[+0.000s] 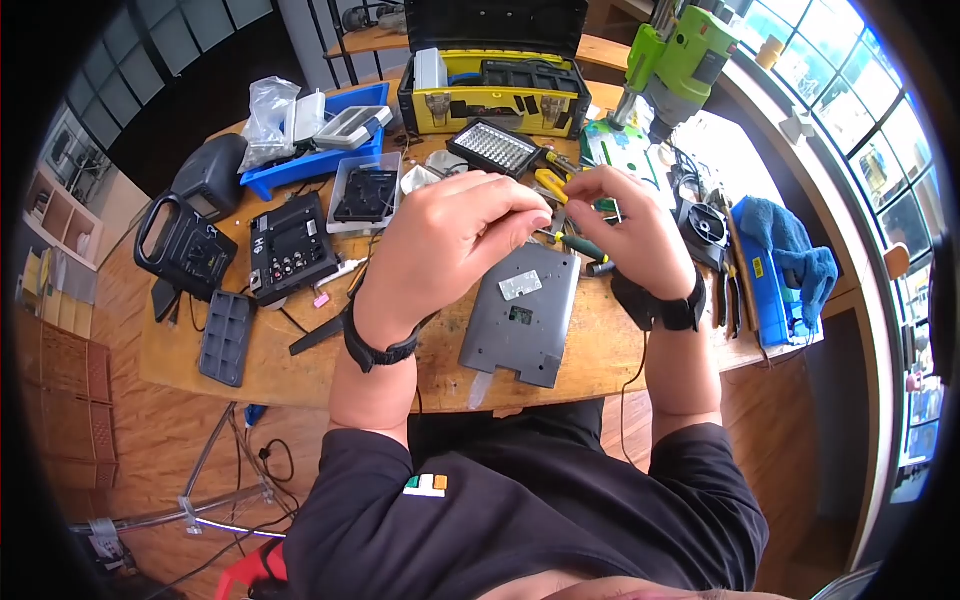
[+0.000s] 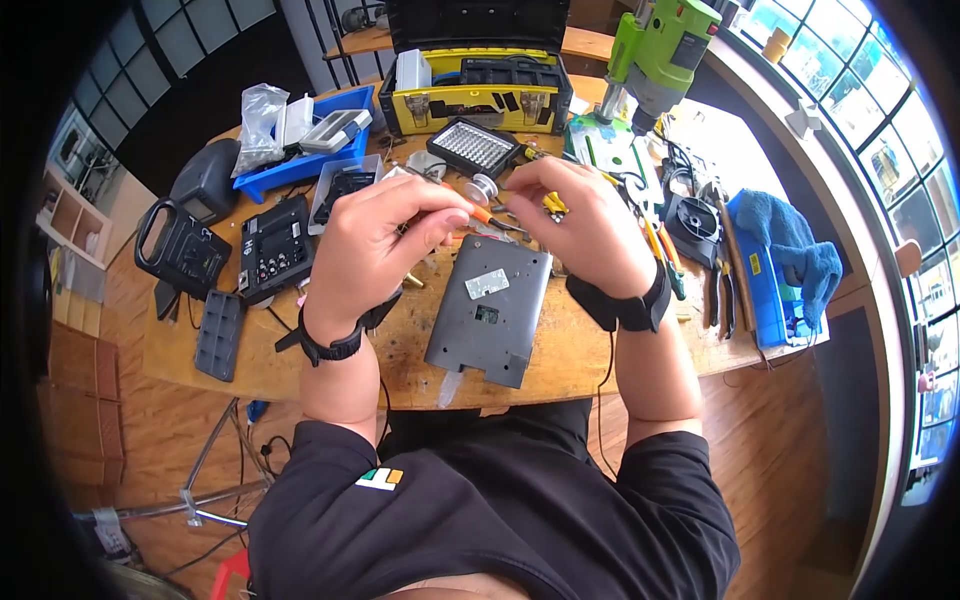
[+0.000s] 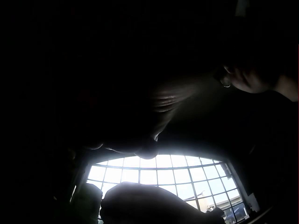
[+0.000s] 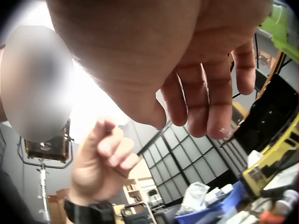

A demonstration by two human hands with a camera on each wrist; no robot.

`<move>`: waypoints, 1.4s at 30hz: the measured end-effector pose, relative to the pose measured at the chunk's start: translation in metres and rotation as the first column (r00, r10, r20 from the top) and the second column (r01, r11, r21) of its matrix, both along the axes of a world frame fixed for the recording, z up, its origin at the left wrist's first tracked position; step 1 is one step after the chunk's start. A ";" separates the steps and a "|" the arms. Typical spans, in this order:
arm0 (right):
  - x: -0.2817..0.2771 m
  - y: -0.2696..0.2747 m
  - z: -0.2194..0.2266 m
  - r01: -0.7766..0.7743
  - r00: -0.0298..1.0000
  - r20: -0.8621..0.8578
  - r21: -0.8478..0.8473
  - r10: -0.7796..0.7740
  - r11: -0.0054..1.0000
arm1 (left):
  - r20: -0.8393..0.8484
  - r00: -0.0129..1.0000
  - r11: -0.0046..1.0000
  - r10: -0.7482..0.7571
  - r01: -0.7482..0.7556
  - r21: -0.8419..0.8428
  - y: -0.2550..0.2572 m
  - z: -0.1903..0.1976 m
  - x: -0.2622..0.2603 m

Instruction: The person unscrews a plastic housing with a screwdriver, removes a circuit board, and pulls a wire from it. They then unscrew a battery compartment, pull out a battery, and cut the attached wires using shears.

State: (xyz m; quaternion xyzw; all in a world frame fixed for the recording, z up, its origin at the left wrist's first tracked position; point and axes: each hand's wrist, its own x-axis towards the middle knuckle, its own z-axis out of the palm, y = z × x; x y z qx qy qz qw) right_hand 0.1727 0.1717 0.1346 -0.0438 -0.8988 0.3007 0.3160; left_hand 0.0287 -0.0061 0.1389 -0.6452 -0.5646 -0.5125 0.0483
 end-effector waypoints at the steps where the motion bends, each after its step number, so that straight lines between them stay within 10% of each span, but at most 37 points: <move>1: -0.003 -0.005 0.005 -0.033 0.999 -0.023 0.020 0.033 0.999 | 0.014 1.000 1.000 0.002 -0.003 0.008 0.001 -0.001 -0.001; 11: -0.027 -0.010 0.005 -0.522 0.853 -0.155 -0.260 0.499 0.812 | -0.118 0.993 0.974 -0.003 0.030 0.224 0.005 -0.003 -0.011; 42: -0.030 -0.002 -0.014 -0.534 0.845 -0.262 -0.364 0.466 0.763 | -0.173 0.980 0.941 0.100 -0.037 0.338 0.023 -0.014 -0.005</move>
